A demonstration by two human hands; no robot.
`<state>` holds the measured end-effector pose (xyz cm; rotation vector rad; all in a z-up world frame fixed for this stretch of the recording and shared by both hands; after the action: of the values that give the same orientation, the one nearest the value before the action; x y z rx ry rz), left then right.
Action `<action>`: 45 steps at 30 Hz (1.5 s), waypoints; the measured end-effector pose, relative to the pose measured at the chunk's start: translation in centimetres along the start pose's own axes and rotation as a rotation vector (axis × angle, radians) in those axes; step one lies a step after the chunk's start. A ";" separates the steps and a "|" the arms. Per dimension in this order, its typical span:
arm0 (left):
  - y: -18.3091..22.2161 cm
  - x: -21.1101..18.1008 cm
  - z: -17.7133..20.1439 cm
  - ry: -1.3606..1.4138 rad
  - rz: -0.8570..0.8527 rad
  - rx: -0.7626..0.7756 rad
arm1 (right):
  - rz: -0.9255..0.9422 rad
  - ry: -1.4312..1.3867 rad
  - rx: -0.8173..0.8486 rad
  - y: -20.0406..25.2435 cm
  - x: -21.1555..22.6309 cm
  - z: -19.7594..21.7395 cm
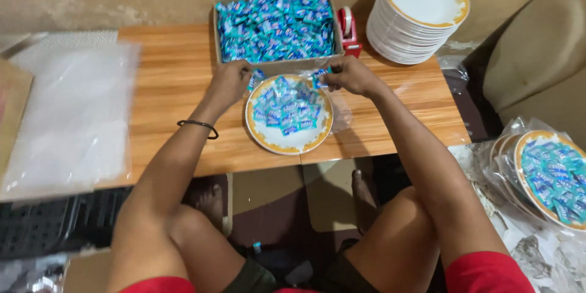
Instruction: The person sorts blue packets from a cardboard box by hand, arranging them one at a time onto a plate.
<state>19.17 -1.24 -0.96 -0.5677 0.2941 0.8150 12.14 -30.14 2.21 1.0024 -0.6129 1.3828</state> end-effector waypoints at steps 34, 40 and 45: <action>5.2 -4.9 -1.5 -0.028 0.053 0.411 | -0.248 0.555 0.352 0.3 -6.2 -9.0; 5.4 -3.8 -2.1 -0.030 0.065 0.391 | -0.155 0.876 0.135 0.5 -5.1 -8.6; 5.3 -4.9 -1.1 -0.005 0.067 0.384 | -0.073 0.833 0.234 3.3 -1.0 -10.5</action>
<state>11.90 -1.86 -1.53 -0.1963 0.4549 0.7988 6.71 -22.02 -2.98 0.5293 0.2071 1.6635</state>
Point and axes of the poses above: each hand's wrist, its own y-axis away from the middle knuckle, its own z-axis out of the back of the hand, x = y × z, the point moved 9 cm from there along -y, towards the middle knuckle, and after that the axes turned 12 degrees about -z, right-handed, at the moved point
